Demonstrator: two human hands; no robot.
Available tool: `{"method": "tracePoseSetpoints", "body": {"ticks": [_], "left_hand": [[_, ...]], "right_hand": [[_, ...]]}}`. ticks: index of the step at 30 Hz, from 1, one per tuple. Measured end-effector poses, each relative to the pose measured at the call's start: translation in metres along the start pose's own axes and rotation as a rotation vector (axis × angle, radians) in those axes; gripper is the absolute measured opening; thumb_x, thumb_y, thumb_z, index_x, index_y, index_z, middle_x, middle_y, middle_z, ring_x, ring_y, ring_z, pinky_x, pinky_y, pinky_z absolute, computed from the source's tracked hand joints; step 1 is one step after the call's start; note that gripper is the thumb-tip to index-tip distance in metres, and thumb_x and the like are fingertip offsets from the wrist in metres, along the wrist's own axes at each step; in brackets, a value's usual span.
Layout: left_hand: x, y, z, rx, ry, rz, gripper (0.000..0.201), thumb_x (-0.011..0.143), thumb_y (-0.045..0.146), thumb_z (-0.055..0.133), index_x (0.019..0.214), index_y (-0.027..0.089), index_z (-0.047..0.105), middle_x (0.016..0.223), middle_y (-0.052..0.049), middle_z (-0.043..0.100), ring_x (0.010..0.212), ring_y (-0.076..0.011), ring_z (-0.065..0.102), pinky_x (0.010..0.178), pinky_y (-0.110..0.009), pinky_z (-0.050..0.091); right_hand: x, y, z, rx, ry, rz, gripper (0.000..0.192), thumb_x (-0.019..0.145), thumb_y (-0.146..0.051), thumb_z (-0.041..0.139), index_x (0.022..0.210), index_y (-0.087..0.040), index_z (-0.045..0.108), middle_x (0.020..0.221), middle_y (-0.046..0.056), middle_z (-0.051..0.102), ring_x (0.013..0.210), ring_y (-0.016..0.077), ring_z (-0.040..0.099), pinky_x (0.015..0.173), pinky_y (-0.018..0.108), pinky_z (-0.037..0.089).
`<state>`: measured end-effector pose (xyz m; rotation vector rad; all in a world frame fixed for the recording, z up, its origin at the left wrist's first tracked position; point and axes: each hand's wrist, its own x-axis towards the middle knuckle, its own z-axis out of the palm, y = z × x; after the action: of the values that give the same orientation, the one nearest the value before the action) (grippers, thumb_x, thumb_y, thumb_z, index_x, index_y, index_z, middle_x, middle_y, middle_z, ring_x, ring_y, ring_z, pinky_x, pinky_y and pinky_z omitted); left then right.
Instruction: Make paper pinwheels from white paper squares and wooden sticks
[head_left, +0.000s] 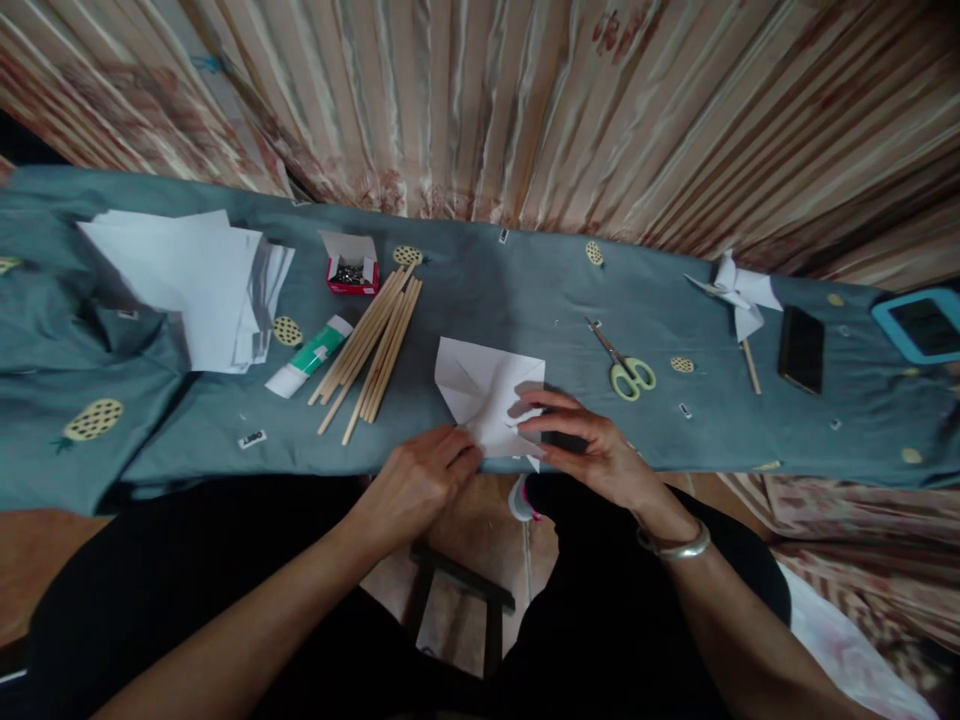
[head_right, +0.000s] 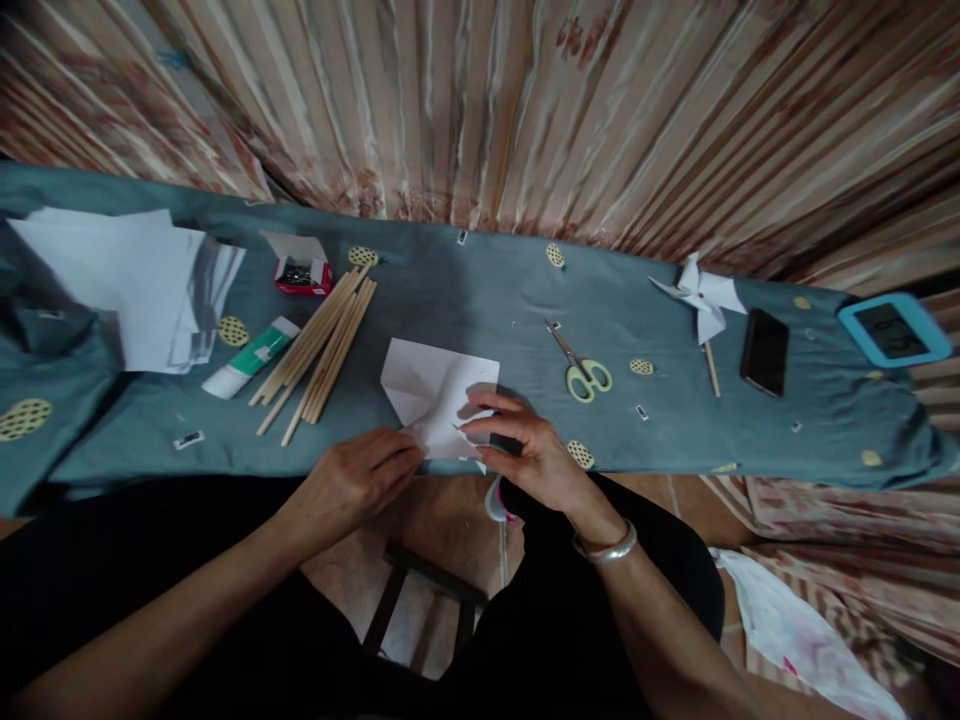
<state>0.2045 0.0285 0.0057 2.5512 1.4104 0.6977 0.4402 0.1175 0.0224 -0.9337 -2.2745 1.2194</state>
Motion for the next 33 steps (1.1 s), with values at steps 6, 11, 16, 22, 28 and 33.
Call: {"method": "tracePoseSetpoints", "body": {"ticks": [6, 11, 16, 22, 28, 33], "left_hand": [[-0.002, 0.001, -0.002, -0.028, 0.001, 0.001, 0.01, 0.091, 0.011, 0.052, 0.089, 0.012, 0.062, 0.087, -0.007, 0.067, 0.078, -0.0195, 0.063, 0.067, -0.03, 0.055], [-0.002, 0.006, 0.004, -0.055, 0.095, 0.001, 0.023, 0.094, 0.011, 0.048, 0.116, 0.01, 0.054, 0.1, -0.011, 0.069, 0.091, -0.0203, 0.066, 0.079, -0.034, 0.058], [-0.003, 0.006, 0.006, -0.096, 0.052, 0.029, 0.028, 0.096, 0.01, 0.043, 0.122, 0.012, 0.05, 0.105, -0.011, 0.069, 0.095, -0.0201, 0.066, 0.081, -0.036, 0.059], [-0.004, 0.004, 0.012, -0.137, 0.102, -0.001, 0.022, 0.095, 0.01, 0.046, 0.114, 0.01, 0.056, 0.102, -0.011, 0.068, 0.096, -0.0215, 0.065, 0.08, -0.037, 0.06], [-0.005, 0.003, 0.015, -0.16, 0.098, -0.033, 0.022, 0.093, 0.009, 0.05, 0.114, 0.01, 0.057, 0.104, -0.011, 0.067, 0.095, -0.0211, 0.064, 0.081, -0.037, 0.06], [-0.004, 0.003, 0.015, -0.17, 0.101, -0.038, 0.023, 0.091, 0.007, 0.052, 0.114, 0.008, 0.057, 0.103, -0.012, 0.067, 0.096, -0.0215, 0.064, 0.081, -0.037, 0.06]], "right_hand": [[0.002, 0.0, 0.011, 0.077, 0.015, 0.005, 0.006, 0.087, -0.025, 0.067, 0.088, -0.026, 0.073, 0.118, 0.005, 0.067, 0.113, 0.0213, 0.062, 0.098, 0.045, 0.05], [0.006, 0.0, 0.022, 0.085, 0.129, 0.054, 0.002, 0.083, -0.023, 0.069, 0.082, -0.024, 0.069, 0.118, 0.006, 0.066, 0.115, 0.0229, 0.059, 0.101, 0.048, 0.045], [0.012, -0.001, 0.032, -0.001, 0.212, 0.1, 0.006, 0.081, -0.019, 0.067, 0.077, -0.023, 0.067, 0.118, 0.007, 0.065, 0.112, 0.0241, 0.06, 0.098, 0.047, 0.047], [0.016, -0.008, 0.038, -0.206, 0.246, 0.085, 0.006, 0.08, -0.017, 0.066, 0.075, -0.021, 0.067, 0.116, 0.01, 0.067, 0.109, 0.0261, 0.062, 0.098, 0.048, 0.046], [0.016, -0.01, 0.04, -0.275, 0.262, 0.074, 0.006, 0.082, -0.017, 0.063, 0.08, -0.021, 0.068, 0.115, 0.009, 0.067, 0.108, 0.0253, 0.062, 0.096, 0.046, 0.047], [0.014, -0.01, 0.04, -0.275, 0.262, 0.072, 0.006, 0.083, -0.017, 0.063, 0.081, -0.022, 0.068, 0.117, 0.009, 0.067, 0.109, 0.0253, 0.062, 0.096, 0.046, 0.047]]}}
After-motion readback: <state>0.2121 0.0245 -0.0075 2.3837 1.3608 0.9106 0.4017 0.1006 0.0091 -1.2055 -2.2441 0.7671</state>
